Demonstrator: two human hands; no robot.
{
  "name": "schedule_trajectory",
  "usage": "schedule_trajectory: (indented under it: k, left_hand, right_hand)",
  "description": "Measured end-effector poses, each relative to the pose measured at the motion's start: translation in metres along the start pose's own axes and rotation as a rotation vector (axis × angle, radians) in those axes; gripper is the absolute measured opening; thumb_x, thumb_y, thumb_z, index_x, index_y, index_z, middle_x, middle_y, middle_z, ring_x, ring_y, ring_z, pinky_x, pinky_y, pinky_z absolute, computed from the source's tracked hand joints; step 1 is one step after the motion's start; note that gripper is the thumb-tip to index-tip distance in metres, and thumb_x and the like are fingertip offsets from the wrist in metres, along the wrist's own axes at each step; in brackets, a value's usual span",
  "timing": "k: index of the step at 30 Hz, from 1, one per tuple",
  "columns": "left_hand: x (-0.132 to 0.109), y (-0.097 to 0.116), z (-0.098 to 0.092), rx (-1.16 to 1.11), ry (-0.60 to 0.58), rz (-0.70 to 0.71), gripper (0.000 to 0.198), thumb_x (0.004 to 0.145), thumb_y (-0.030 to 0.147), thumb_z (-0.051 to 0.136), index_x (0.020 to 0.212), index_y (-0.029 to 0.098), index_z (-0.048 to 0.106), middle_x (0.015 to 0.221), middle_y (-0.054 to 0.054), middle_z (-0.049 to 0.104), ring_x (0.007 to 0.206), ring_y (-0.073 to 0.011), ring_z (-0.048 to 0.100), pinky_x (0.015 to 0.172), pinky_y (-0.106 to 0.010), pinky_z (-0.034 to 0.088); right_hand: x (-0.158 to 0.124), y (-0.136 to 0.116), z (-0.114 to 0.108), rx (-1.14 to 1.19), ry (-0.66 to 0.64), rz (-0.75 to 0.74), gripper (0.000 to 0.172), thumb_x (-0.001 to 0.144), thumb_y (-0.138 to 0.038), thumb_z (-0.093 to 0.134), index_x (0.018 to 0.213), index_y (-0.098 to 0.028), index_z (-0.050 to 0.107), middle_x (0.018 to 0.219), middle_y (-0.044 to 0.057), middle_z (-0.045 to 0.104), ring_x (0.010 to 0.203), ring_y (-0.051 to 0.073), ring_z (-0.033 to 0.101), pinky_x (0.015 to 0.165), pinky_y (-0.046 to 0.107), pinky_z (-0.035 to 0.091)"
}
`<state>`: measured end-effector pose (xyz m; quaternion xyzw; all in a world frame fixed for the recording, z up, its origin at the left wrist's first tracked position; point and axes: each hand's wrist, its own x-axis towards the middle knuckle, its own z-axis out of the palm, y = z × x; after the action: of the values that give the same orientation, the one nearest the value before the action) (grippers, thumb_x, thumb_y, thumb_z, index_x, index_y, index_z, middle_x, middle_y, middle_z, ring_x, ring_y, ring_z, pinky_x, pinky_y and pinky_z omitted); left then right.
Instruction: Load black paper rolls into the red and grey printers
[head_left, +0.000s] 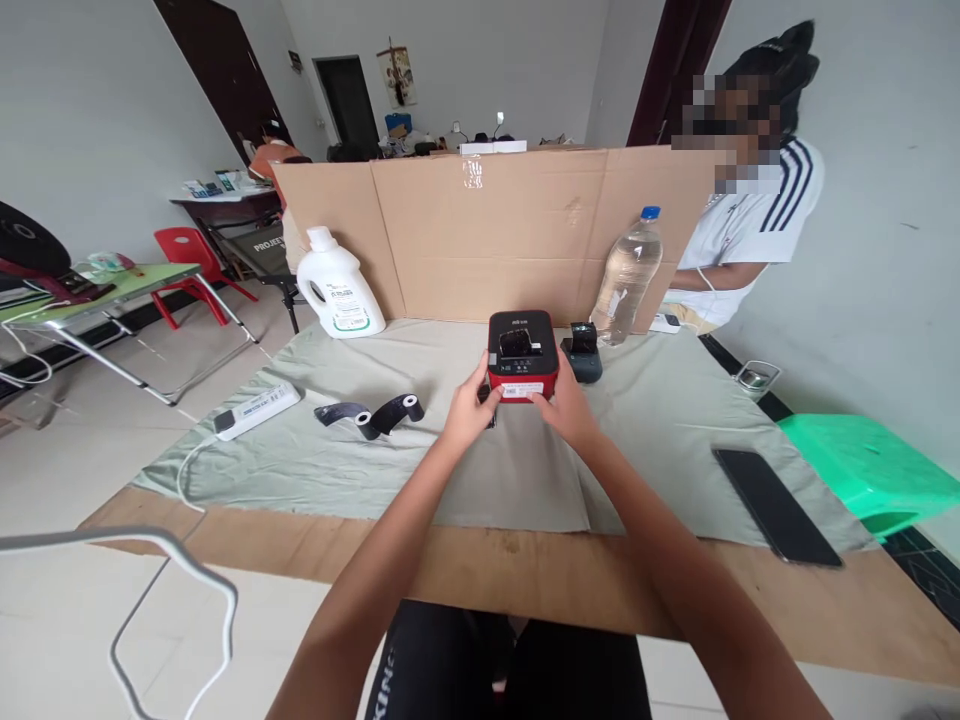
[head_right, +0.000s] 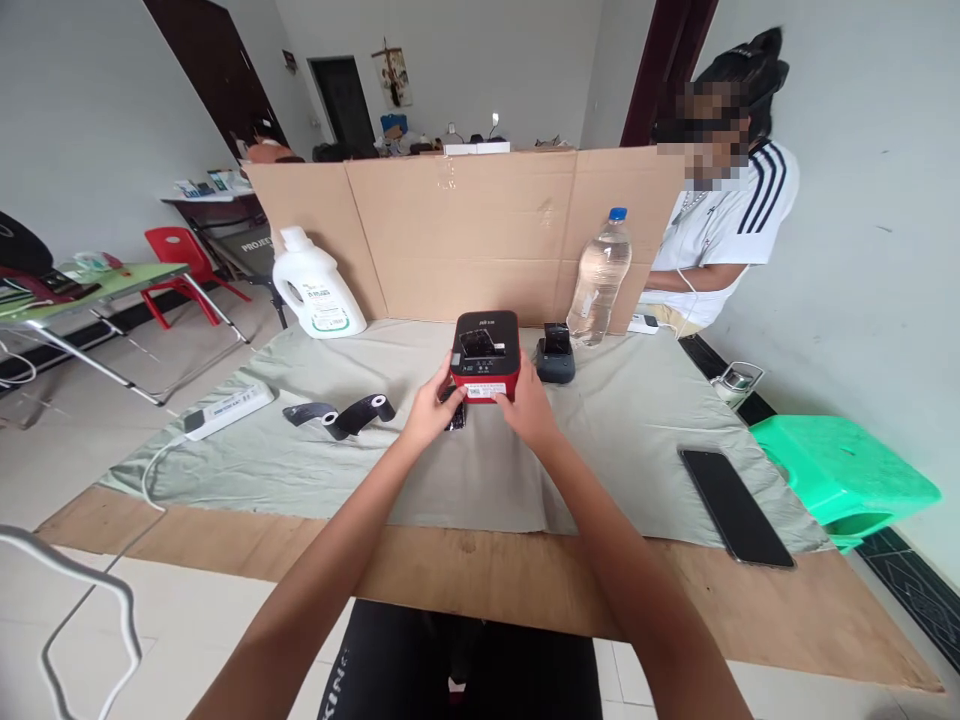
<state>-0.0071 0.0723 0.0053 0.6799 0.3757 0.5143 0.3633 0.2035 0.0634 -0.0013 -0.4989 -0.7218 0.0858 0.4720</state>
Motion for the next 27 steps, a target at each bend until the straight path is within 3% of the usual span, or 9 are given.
schedule_trajectory:
  k: [4, 7, 9, 13, 19, 21, 24, 27]
  left_hand:
    - [-0.064, 0.013, 0.008, 0.075, -0.032, 0.028, 0.069, 0.099, 0.036, 0.058, 0.163, 0.025, 0.033, 0.165, -0.007, 0.042, 0.149, -0.0284, 0.048, 0.113, -0.04, 0.053]
    - [-0.089, 0.021, 0.012, 0.096, -0.083, 0.031, 0.064, 0.101, 0.036, 0.056, 0.161, 0.029, 0.036, 0.167, -0.005, 0.037, 0.148, -0.0297, 0.049, 0.097, -0.037, 0.063]
    - [-0.097, 0.023, 0.013, 0.104, -0.079, 0.026, 0.064, 0.101, 0.035, 0.055, 0.162, 0.029, 0.035, 0.167, -0.005, 0.037, 0.149, -0.0299, 0.048, 0.095, -0.038, 0.065]
    - [-0.107, 0.02, 0.015, 0.124, -0.052, -0.008, 0.066, 0.101, 0.031, 0.055, 0.163, 0.028, 0.032, 0.168, -0.006, 0.035, 0.152, -0.0293, 0.044, 0.097, -0.038, 0.064]
    - [-0.111, 0.015, 0.017, 0.116, -0.083, -0.062, 0.066, 0.1, 0.031, 0.055, 0.163, 0.029, 0.033, 0.167, -0.006, 0.038, 0.145, -0.0307, 0.052, 0.074, -0.033, 0.068]
    - [-0.111, 0.013, 0.018, 0.116, -0.083, -0.042, 0.064, 0.1, 0.031, 0.055, 0.162, 0.028, 0.035, 0.167, -0.006, 0.038, 0.146, -0.0305, 0.051, 0.079, -0.034, 0.068]
    - [-0.11, 0.01, 0.018, 0.108, -0.065, 0.025, 0.06, 0.099, 0.029, 0.058, 0.157, 0.026, 0.044, 0.164, -0.008, 0.043, 0.147, -0.0293, 0.051, 0.099, -0.04, 0.065]
    - [-0.108, 0.008, 0.018, 0.091, -0.035, 0.092, 0.054, 0.096, 0.029, 0.062, 0.15, 0.025, 0.053, 0.16, -0.011, 0.049, 0.142, -0.0276, 0.056, 0.102, -0.04, 0.063]
  right_hand:
    - [-0.065, -0.023, -0.012, -0.019, 0.021, 0.047, 0.089, 0.088, -0.036, 0.065, 0.162, -0.014, 0.021, 0.159, 0.024, 0.043, 0.147, 0.037, 0.045, 0.119, 0.059, 0.042]
    - [-0.102, -0.031, -0.008, -0.009, 0.072, 0.137, 0.09, 0.089, -0.041, 0.065, 0.162, -0.013, 0.02, 0.152, 0.026, 0.049, 0.139, 0.038, 0.054, 0.112, 0.061, 0.049]
    - [-0.114, -0.033, -0.006, -0.023, 0.07, 0.15, 0.092, 0.089, -0.044, 0.066, 0.162, -0.012, 0.019, 0.151, 0.027, 0.05, 0.137, 0.039, 0.055, 0.11, 0.063, 0.05]
    - [-0.119, -0.03, -0.006, -0.077, 0.025, 0.113, 0.096, 0.088, -0.045, 0.066, 0.163, -0.009, 0.016, 0.152, 0.03, 0.047, 0.139, 0.042, 0.053, 0.108, 0.065, 0.051]
    - [-0.116, -0.029, -0.012, -0.107, 0.013, 0.095, 0.097, 0.084, -0.042, 0.067, 0.161, -0.013, 0.017, 0.154, 0.027, 0.044, 0.141, 0.043, 0.049, 0.109, 0.067, 0.05]
    - [-0.115, -0.03, -0.013, -0.13, 0.038, 0.102, 0.096, 0.08, -0.041, 0.068, 0.159, -0.014, 0.02, 0.149, 0.027, 0.047, 0.136, 0.043, 0.053, 0.104, 0.065, 0.053]
    - [-0.114, -0.033, -0.015, -0.187, 0.065, 0.124, 0.094, 0.076, -0.042, 0.07, 0.155, -0.014, 0.027, 0.141, 0.025, 0.052, 0.128, 0.043, 0.058, 0.095, 0.062, 0.058]
    - [-0.113, -0.037, -0.016, -0.226, 0.094, 0.116, 0.093, 0.074, -0.042, 0.073, 0.152, -0.015, 0.029, 0.136, 0.023, 0.053, 0.123, 0.042, 0.06, 0.091, 0.061, 0.059]
